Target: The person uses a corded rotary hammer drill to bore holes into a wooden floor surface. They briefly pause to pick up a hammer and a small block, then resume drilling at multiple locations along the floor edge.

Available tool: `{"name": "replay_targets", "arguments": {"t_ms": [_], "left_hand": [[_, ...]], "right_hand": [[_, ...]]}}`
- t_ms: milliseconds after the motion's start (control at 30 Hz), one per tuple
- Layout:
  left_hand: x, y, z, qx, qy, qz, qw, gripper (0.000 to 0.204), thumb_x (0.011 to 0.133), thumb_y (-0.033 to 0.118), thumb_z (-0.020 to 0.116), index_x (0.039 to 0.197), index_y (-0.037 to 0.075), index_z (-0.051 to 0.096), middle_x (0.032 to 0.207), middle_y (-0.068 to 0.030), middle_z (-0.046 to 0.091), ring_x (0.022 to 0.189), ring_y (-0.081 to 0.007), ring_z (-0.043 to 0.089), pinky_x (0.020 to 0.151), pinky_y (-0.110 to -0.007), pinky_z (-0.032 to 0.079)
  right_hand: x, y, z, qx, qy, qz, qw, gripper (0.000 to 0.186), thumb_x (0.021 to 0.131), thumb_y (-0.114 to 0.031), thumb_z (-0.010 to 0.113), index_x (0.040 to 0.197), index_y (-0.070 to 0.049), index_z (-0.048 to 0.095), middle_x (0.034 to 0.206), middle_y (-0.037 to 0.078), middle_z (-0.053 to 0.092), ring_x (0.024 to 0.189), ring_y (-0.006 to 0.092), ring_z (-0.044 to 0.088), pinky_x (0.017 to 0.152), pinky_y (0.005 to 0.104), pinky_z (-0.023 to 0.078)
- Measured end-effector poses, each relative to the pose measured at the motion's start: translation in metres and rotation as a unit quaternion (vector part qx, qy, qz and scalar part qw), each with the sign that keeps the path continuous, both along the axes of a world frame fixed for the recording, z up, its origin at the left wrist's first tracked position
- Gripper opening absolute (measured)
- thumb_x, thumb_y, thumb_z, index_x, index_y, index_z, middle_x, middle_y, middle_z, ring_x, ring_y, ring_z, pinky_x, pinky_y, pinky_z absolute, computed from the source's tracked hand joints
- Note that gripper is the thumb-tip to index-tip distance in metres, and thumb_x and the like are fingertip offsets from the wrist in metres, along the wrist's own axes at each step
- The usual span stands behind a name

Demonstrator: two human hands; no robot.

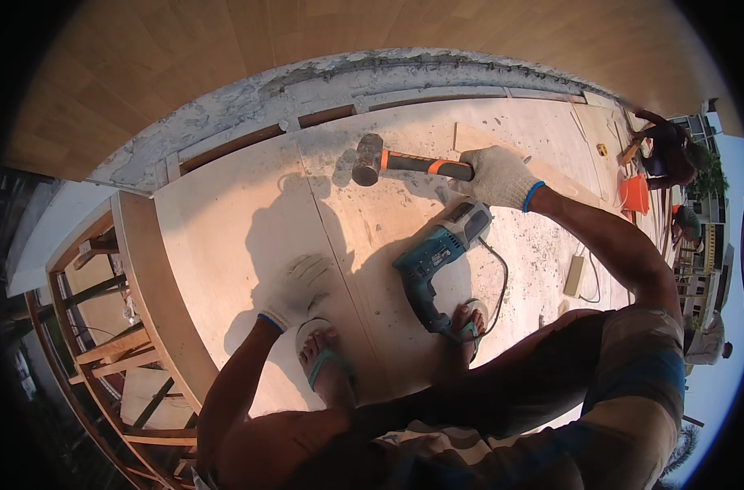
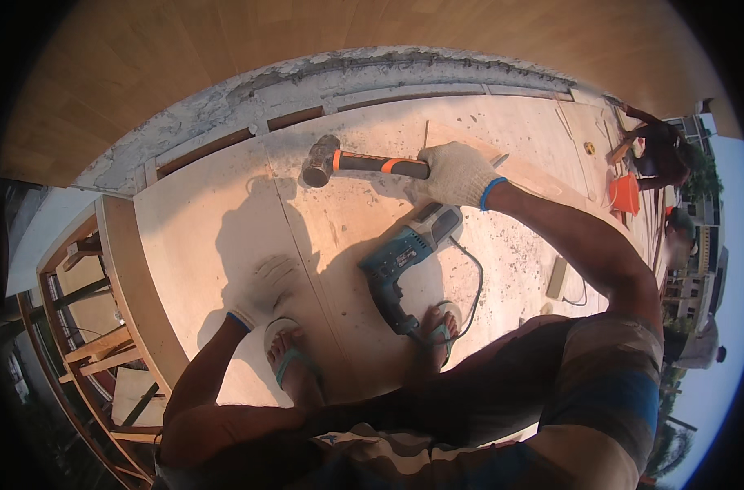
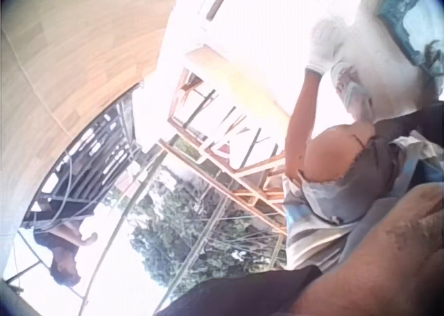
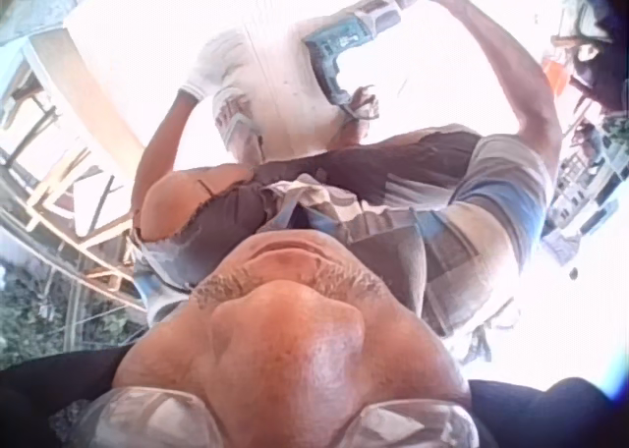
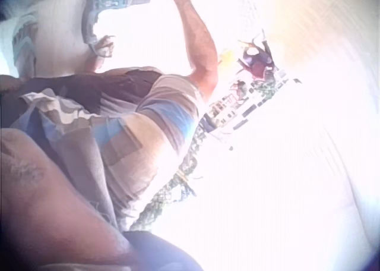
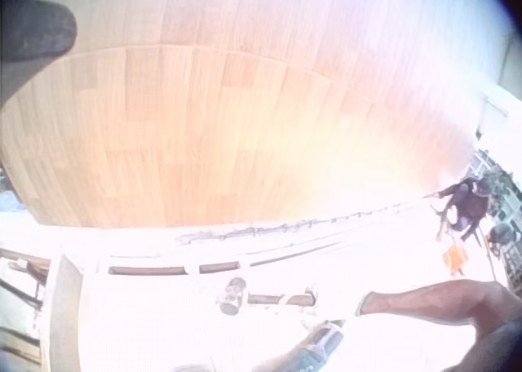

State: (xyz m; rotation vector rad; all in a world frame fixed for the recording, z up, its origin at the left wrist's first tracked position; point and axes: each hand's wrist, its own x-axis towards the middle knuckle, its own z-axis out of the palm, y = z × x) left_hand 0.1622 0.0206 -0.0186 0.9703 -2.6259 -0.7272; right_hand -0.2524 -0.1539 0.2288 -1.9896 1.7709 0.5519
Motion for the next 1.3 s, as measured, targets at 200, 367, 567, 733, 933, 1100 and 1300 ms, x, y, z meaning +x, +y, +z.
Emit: {"name": "replay_targets", "arguments": {"t_ms": [200,367,567,733,933,1100,1300], "left_hand": [[-0.011,0.001,-0.007,-0.032,-0.008,0.0,0.999,0.057,0.092,0.021,0.075,0.147,0.006,0.068,0.159,-0.0151,0.065,0.153,-0.0383,0.055,0.133,-0.053,0.039],[-0.012,0.01,0.003,0.007,-0.02,0.012,1.0,0.063,0.095,0.024,0.072,0.154,0.002,0.062,0.162,-0.0212,0.06,0.155,-0.0455,0.05,0.132,-0.059,0.037],[-0.016,0.023,0.011,0.036,-0.137,-0.002,0.99,0.076,0.096,0.033,0.072,0.161,-0.002,0.052,0.164,-0.0283,0.052,0.154,-0.0539,0.045,0.13,-0.067,0.034],[-0.017,0.017,0.022,0.027,-0.117,-0.007,0.993,0.077,0.096,0.031,0.073,0.161,-0.003,0.051,0.165,-0.0295,0.051,0.156,-0.0531,0.044,0.131,-0.067,0.032],[-0.027,0.006,0.066,0.039,-0.169,0.026,0.984,0.07,0.1,0.033,0.077,0.158,-0.001,0.057,0.168,-0.0224,0.052,0.159,-0.0455,0.045,0.133,-0.059,0.036],[-0.051,-0.026,0.106,0.223,-0.207,0.037,0.952,0.063,0.115,0.047,0.06,0.162,0.005,0.058,0.168,-0.0217,0.054,0.16,-0.0426,0.045,0.134,-0.048,0.037],[-0.192,-0.15,0.158,0.307,-0.296,-0.057,0.903,0.074,0.117,0.063,0.042,0.174,0.015,0.047,0.175,-0.0202,0.048,0.161,-0.0407,0.046,0.136,-0.045,0.036]], "right_hand": [[-0.1,0.181,-0.02,0.062,-0.044,-0.279,0.957,0.057,0.093,-0.057,0.078,0.119,-0.006,0.084,0.095,0.021,0.081,0.093,0.0387,0.079,0.087,0.0495,0.06],[-0.149,0.312,-0.086,0.006,-0.077,-0.586,0.806,0.06,0.092,-0.061,0.085,0.117,-0.006,0.084,0.092,0.016,0.079,0.09,0.0327,0.076,0.083,0.0479,0.056],[-0.231,0.38,-0.131,-0.101,-0.061,-0.629,0.768,0.069,0.097,-0.065,0.076,0.111,0.003,0.079,0.09,0.024,0.08,0.091,0.0398,0.081,0.085,0.0508,0.059],[-0.311,0.375,-0.188,-0.226,-0.046,-0.634,0.738,0.074,0.095,-0.068,0.073,0.111,0.003,0.079,0.09,0.025,0.08,0.091,0.0406,0.081,0.084,0.0516,0.059],[-0.345,0.318,-0.211,-0.363,0.088,-0.486,0.79,0.068,0.105,-0.056,0.07,0.141,0.001,0.07,0.131,0.028,0.074,0.121,0.0436,0.073,0.104,0.0515,0.057],[-0.199,0.261,-0.18,-0.335,-0.228,-0.354,0.843,0.049,0.108,-0.036,0.073,0.143,-0.002,0.069,0.131,0.023,0.075,0.116,0.0372,0.076,0.099,0.0458,0.06],[-0.053,0.286,-0.179,-0.004,-0.4,-0.28,0.873,0.083,0.099,-0.052,0.077,0.16,0.0,0.053,0.14,0.033,0.072,0.126,0.0488,0.073,0.105,0.0546,0.058]]}}
